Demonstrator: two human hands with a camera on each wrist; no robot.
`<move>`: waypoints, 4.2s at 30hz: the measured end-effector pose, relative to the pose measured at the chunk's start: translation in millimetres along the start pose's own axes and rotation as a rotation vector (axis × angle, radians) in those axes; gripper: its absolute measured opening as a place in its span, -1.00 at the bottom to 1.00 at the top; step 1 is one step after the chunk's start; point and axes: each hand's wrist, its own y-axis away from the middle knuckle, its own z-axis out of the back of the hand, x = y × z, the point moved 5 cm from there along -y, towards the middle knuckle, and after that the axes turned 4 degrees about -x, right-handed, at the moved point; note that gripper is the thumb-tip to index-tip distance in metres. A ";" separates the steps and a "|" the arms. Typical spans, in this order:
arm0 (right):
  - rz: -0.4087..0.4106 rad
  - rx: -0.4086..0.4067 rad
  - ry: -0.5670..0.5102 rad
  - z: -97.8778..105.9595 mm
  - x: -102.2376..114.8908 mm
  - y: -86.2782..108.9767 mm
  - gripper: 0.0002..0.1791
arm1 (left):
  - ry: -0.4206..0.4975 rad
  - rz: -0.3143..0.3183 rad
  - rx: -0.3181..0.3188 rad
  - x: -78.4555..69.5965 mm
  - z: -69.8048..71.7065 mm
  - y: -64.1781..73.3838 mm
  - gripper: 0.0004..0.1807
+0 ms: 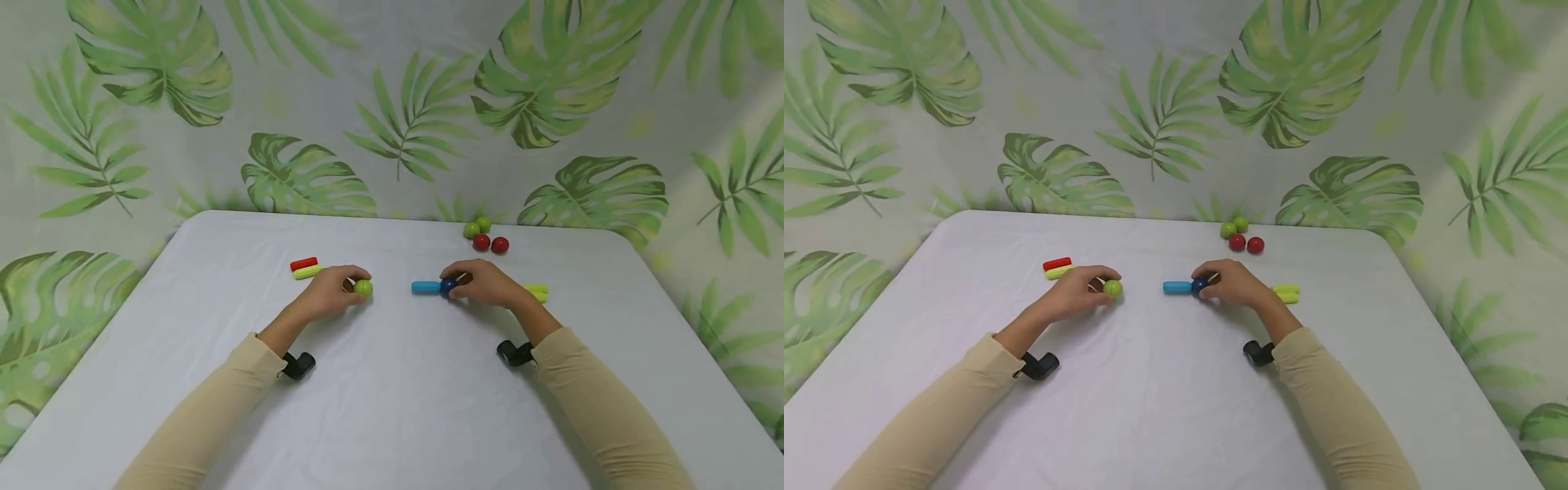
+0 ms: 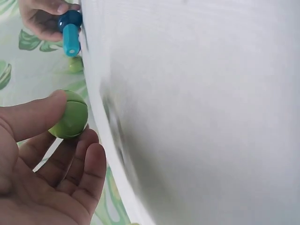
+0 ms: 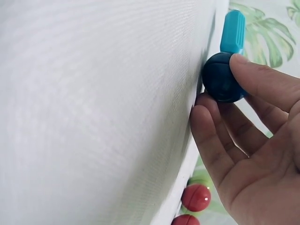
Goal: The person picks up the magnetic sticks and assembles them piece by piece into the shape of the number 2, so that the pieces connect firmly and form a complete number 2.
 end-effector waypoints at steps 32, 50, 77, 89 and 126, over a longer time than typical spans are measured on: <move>-0.032 0.014 0.007 -2.1 -5.3 -8.6 -0.58 | 0.009 0.064 0.071 -19.7 -38.7 -49.2 -0.54; -0.007 0.024 -0.005 -1.1 -2.3 -10.8 -0.58 | 0.025 0.086 0.082 -19.5 -38.6 -53.1 -0.54; 0.003 0.032 -0.030 -7.6 1.8 -9.0 -0.58 | -0.050 0.047 0.164 -20.4 -41.5 -53.0 -0.57; -0.032 0.042 0.011 -5.7 0.6 -4.3 -0.52 | -0.046 0.015 0.207 -23.1 -38.7 -54.6 -0.55; 0.093 -0.243 0.473 60.1 -62.0 105.2 -0.66 | -0.019 0.030 0.232 -24.9 -37.8 -56.4 -0.56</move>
